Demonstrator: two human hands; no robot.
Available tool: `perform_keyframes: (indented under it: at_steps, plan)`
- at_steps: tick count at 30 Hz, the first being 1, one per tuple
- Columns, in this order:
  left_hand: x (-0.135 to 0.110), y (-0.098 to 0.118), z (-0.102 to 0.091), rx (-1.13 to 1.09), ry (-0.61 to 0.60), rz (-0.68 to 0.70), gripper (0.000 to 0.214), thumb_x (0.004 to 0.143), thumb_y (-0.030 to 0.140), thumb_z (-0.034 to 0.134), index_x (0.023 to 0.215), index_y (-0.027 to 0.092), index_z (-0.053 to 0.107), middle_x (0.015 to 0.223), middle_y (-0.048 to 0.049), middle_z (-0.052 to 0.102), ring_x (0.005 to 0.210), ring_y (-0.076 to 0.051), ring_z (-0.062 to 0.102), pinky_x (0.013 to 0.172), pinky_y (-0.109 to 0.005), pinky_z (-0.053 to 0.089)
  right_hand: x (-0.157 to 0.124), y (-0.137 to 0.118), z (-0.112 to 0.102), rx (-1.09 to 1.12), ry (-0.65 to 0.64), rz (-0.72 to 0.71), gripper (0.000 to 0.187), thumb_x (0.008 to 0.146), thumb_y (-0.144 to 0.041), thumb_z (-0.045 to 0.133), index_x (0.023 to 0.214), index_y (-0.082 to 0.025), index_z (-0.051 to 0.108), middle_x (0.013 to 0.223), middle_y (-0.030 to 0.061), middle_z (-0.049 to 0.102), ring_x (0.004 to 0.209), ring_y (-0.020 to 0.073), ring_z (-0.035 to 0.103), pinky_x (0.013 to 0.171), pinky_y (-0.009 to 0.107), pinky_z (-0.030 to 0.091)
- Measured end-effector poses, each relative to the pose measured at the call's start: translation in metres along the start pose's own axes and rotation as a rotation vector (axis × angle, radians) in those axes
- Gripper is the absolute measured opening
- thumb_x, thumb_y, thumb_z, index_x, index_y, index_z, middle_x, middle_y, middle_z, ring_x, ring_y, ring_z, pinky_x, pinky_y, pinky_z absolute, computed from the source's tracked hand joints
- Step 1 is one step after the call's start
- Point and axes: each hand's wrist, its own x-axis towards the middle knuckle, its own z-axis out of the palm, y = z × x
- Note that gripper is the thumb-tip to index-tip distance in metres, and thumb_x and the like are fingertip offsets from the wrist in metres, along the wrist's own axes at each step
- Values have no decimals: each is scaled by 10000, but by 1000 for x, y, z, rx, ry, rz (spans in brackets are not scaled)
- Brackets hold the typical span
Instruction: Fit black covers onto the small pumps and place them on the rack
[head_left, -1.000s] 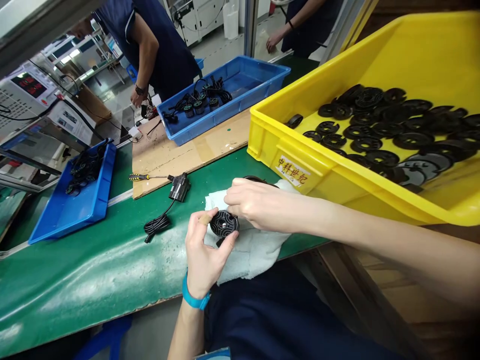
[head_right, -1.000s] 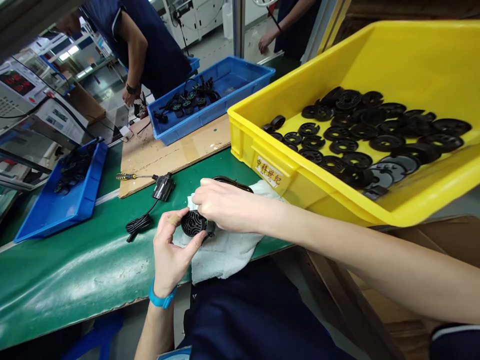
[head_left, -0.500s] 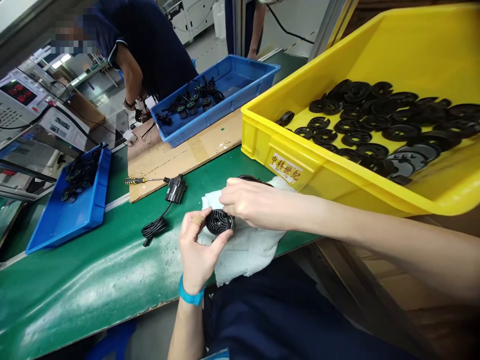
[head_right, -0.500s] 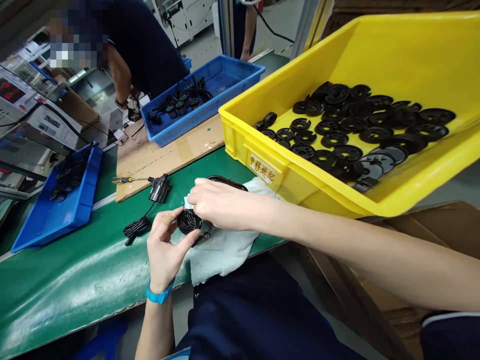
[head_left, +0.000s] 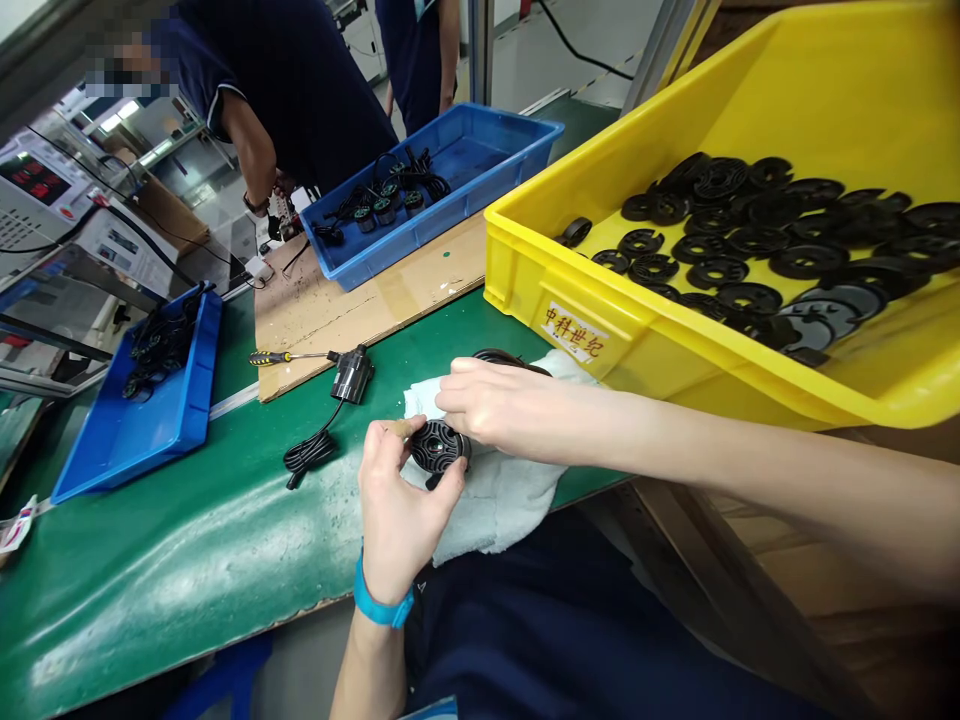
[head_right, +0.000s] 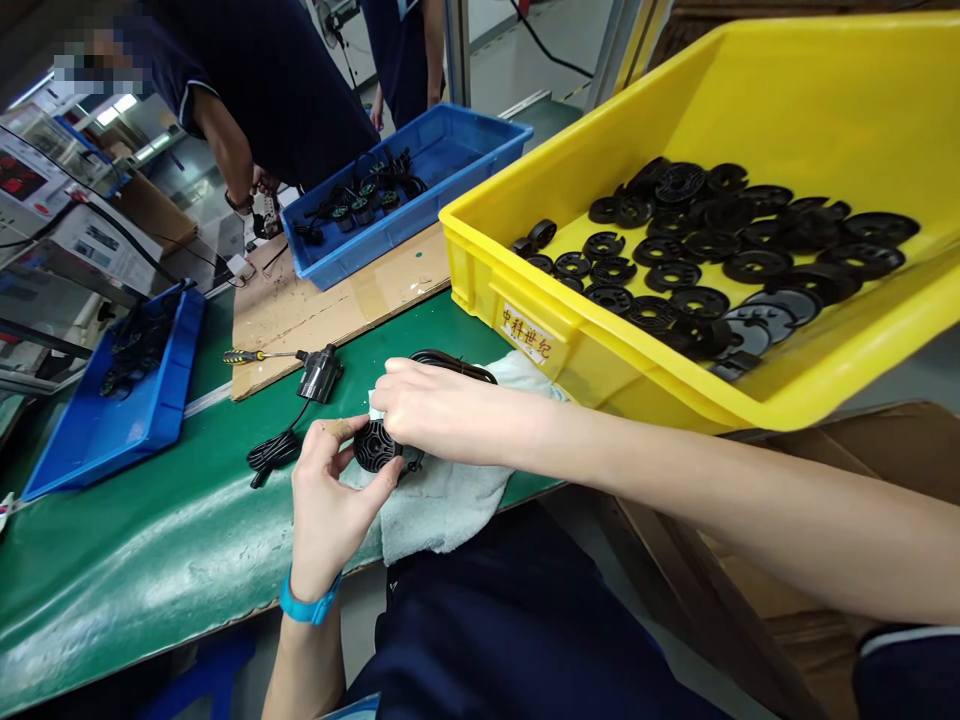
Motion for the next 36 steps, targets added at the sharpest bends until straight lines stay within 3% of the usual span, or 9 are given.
perform_keyframes:
  at_steps: [5, 9, 20, 22, 27, 29, 32, 36]
  plan:
    - [5, 2, -1, 126, 45, 51, 331, 756, 207, 781, 1067, 200, 668, 989, -52, 607, 973, -234, 627, 861, -388, 557, 3, 1, -6, -75, -33, -3, 270, 917, 10, 533, 751, -158, 664, 827, 58, 600, 816, 222, 473, 791, 373, 319]
    - [9, -4, -3, 35, -13, 23, 378, 750, 257, 832, 1095, 206, 687, 1007, -53, 628, 978, -228, 639, 838, -366, 565, 2, 5, -9, -67, -47, -5, 260, 932, -19, 564, 731, -144, 669, 794, 55, 587, 779, 203, 441, 762, 358, 300]
    - [12, -8, -6, -66, -22, -12, 419, 728, 314, 874, 1105, 216, 720, 1021, -58, 657, 991, -224, 666, 847, -364, 600, 0, 7, -5, -18, 8, -16, 263, 956, -44, 563, 736, -124, 684, 776, 59, 584, 768, 195, 444, 758, 350, 270]
    - [12, -11, -16, -202, 105, -62, 418, 735, 329, 868, 1107, 215, 714, 1062, -60, 669, 1000, -212, 689, 844, -340, 615, -1, 10, -3, 22, 17, -17, 289, 977, -60, 531, 735, -126, 675, 774, 59, 583, 752, 193, 435, 748, 351, 269]
    - [8, -27, -41, -457, 751, -55, 411, 813, 357, 786, 1182, 226, 660, 1077, -40, 666, 889, -181, 722, 758, -346, 643, -9, 15, 2, 79, 34, -16, 395, 1024, -62, 378, 766, -144, 666, 752, 50, 546, 728, 196, 413, 733, 357, 292]
    - [3, -35, -41, -469, 829, -61, 407, 807, 358, 790, 1167, 216, 665, 1083, -42, 659, 872, -173, 718, 740, -332, 642, -10, 17, 3, 73, 30, -30, 399, 1022, -52, 363, 792, -143, 676, 739, 47, 529, 734, 200, 408, 733, 362, 306]
    - [-5, -45, -33, -395, 769, -107, 466, 784, 354, 820, 1195, 200, 663, 1154, -66, 631, 1000, -197, 710, 845, -332, 634, -10, 18, 3, 56, 24, -53, 352, 1011, -36, 389, 852, -120, 691, 738, 49, 524, 738, 200, 410, 744, 370, 334]
    - [-13, -43, -17, -213, 570, -80, 496, 769, 336, 841, 1216, 195, 679, 1130, -71, 595, 1045, -206, 671, 893, -338, 608, -7, 19, 3, 57, 21, -55, 321, 1038, -97, 395, 932, -123, 697, 735, 49, 528, 740, 207, 442, 734, 380, 349]
